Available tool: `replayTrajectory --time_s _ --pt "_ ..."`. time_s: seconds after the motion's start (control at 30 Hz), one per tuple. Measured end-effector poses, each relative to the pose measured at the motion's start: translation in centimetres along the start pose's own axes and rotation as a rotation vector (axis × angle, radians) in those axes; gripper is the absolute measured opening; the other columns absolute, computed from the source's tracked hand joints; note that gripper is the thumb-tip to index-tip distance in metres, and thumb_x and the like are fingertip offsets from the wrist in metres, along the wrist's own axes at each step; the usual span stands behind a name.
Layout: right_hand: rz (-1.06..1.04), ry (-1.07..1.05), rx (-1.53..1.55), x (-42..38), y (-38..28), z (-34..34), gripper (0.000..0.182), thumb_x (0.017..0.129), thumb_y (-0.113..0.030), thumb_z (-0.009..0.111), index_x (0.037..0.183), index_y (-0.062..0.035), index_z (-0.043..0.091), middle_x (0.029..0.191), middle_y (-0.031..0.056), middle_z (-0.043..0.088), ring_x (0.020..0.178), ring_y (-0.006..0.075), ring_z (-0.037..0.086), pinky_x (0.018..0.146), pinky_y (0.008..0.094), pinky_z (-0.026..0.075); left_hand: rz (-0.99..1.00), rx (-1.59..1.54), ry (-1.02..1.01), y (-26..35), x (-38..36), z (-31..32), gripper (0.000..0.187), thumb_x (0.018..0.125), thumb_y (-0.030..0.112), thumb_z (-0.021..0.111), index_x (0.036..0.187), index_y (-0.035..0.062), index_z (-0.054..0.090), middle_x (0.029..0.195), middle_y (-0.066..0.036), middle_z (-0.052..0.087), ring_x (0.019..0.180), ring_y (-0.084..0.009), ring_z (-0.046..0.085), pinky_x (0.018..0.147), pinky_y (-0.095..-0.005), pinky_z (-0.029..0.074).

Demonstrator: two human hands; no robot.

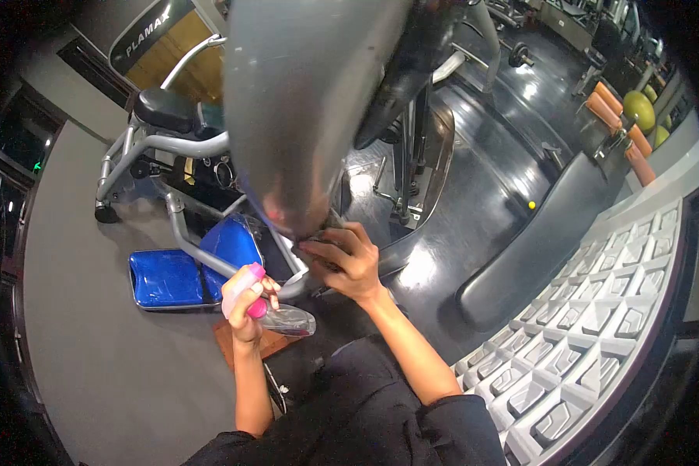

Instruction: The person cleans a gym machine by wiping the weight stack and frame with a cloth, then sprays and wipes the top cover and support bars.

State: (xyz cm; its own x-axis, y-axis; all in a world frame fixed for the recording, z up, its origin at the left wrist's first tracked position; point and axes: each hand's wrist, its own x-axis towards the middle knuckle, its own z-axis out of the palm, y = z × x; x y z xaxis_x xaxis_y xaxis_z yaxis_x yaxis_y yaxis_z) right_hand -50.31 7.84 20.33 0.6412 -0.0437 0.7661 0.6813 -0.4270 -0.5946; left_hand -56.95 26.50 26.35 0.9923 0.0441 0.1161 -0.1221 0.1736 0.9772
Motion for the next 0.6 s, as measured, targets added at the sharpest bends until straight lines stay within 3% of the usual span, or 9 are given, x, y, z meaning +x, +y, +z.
replayTrajectory --time_s 0.07,0.23,0.3,0.33,0.47,0.6 --pt "-0.153 0.088 0.058 2.0 -0.6 -0.8 0.043 0.056 -0.013 0.08 0.099 -0.023 0.076 0.097 0.0004 0.064 0.083 0.0226 0.06 0.067 0.0333 0.055 0.002 0.043 0.02 -0.2 0.4 0.5 0.028 0.08 0.019 0.058 0.089 -0.0076 0.059 0.078 -0.016 0.061 0.066 -0.0226 0.061 0.053 -0.0299 0.05" --pt "-0.133 0.049 0.174 -1.6 2.9 1.0 0.041 0.059 -0.009 0.08 0.098 -0.02 0.076 0.099 0.0023 0.064 0.085 0.0239 0.063 0.068 0.0338 0.055 -0.006 0.011 0.058 -0.4 0.5 1.8 0.026 0.08 0.015 0.06 0.087 -0.0096 0.06 0.08 -0.017 0.062 0.063 -0.0207 0.06 0.055 -0.0283 0.049" --pt "0.319 0.061 0.339 -4.5 4.0 2.2 0.038 0.065 -0.001 0.075 0.1 -0.0146 0.073 0.102 0.0073 0.065 0.092 0.0264 0.067 0.074 0.0356 0.056 -0.009 0.026 0.07 -0.5 0.5 2.1 0.026 0.08 0.015 0.06 0.087 -0.0094 0.06 0.08 -0.017 0.062 0.062 -0.0208 0.06 0.055 -0.0285 0.049" --pt "0.362 0.087 0.31 -5.1 4.8 2.3 0.034 0.071 0.003 0.071 0.102 -0.0089 0.071 0.103 0.0127 0.066 0.097 0.0285 0.068 0.08 0.0362 0.055 -0.012 0.034 0.064 -0.6 0.5 2.3 0.026 0.08 0.016 0.06 0.087 -0.0094 0.06 0.08 -0.017 0.062 0.062 -0.0206 0.059 0.055 -0.0283 0.049" --pt "0.621 0.038 0.459 -2.9 4.4 1.5 0.027 0.076 0.001 0.069 0.103 -0.0036 0.069 0.099 0.0141 0.069 0.095 0.0274 0.068 0.084 0.0334 0.052 -0.037 0.104 0.015 -0.9 0.8 2.2 0.031 0.08 0.02 0.059 0.088 -0.0091 0.061 0.08 -0.017 0.062 0.06 -0.0204 0.059 0.055 -0.0286 0.048" --pt "0.548 0.128 0.546 2.9 1.7 0.5 0.026 0.078 0.0 0.067 0.103 -0.0025 0.069 0.1 0.0131 0.07 0.095 0.0263 0.068 0.084 0.0333 0.051 -0.049 0.185 0.021 -0.2 1.0 3.2 0.03 0.079 0.023 0.058 0.083 -0.0068 0.058 0.077 -0.019 0.06 0.061 -0.0225 0.056 0.055 -0.0308 0.047"
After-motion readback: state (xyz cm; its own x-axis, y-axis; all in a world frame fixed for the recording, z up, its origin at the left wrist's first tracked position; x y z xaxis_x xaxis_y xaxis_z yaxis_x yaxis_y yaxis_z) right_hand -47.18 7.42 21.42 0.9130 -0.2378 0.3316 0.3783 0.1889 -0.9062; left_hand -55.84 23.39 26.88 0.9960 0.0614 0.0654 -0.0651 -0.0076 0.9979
